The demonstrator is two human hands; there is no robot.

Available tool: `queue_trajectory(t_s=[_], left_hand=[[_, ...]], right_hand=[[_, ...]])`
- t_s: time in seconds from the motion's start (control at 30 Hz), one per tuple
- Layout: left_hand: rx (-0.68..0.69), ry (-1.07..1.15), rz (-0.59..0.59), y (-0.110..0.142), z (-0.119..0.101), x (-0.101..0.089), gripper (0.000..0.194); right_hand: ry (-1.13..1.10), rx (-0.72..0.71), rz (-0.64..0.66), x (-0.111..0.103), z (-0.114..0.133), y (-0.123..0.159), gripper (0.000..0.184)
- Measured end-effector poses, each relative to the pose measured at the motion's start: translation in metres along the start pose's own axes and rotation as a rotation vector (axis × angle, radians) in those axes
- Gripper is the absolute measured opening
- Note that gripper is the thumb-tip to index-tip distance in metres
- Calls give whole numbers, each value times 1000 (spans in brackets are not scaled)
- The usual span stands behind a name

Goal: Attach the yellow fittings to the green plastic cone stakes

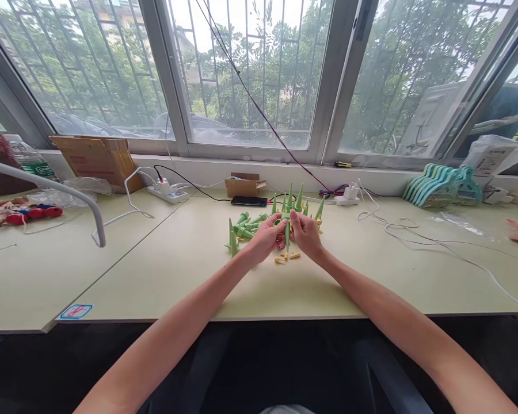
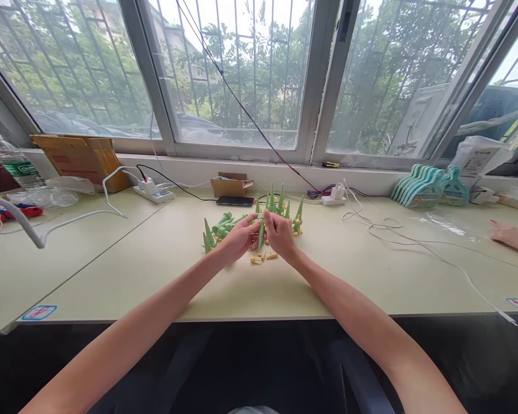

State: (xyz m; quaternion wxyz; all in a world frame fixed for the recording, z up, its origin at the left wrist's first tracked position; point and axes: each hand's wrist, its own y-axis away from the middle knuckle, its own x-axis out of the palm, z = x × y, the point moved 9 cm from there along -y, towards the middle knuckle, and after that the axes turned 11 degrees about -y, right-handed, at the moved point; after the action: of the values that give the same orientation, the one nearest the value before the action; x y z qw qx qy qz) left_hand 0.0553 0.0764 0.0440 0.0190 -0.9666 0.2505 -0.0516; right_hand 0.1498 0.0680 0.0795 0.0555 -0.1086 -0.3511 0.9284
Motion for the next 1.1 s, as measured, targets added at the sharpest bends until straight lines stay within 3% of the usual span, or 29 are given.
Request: queue_trajectory(t_s=[0.6, 0.87, 1.1], left_hand=[[71, -57, 116, -1, -6, 6, 35], [80, -81, 116, 1, -7, 6, 34], [160, -46, 181, 5, -15, 13, 37]], right_hand=[[-13, -31, 6, -3, 8, 1, 56], [-21, -64, 0, -5, 13, 1, 53], [-60, -85, 2, -5, 15, 1, 47]])
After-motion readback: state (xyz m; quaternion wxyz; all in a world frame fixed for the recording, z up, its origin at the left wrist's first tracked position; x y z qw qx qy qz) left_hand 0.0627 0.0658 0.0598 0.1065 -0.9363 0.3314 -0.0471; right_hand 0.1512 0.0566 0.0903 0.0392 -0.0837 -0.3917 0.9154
